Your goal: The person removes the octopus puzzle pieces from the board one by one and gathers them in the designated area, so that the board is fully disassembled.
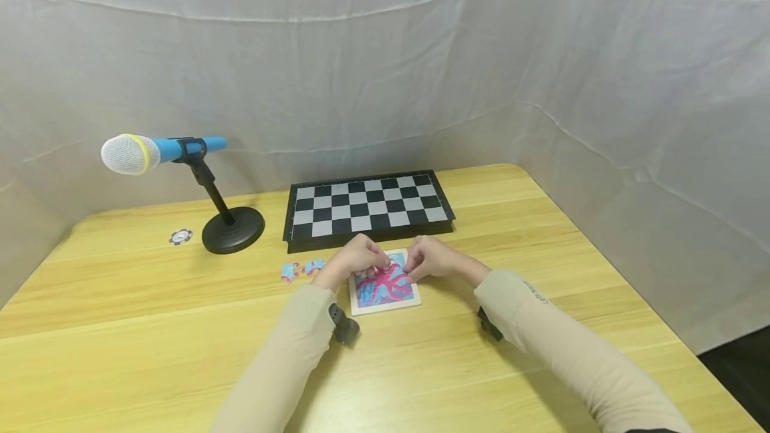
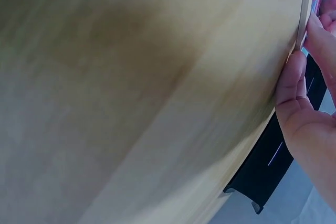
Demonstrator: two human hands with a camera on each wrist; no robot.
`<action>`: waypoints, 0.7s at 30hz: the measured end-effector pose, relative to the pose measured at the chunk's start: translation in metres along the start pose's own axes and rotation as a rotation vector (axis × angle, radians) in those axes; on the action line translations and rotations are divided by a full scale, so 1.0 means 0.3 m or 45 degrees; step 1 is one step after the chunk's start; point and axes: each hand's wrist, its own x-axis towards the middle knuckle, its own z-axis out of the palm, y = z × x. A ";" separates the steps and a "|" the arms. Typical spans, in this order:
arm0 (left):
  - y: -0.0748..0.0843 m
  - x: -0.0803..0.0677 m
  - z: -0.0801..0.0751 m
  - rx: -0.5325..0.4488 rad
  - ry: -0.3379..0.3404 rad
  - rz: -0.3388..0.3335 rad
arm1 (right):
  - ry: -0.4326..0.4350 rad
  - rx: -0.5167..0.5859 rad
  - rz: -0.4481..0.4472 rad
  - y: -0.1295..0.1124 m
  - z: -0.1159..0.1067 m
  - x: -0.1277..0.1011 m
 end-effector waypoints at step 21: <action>-0.002 0.012 0.018 -0.077 0.108 -0.017 | -0.001 0.010 -0.006 0.010 0.003 -0.001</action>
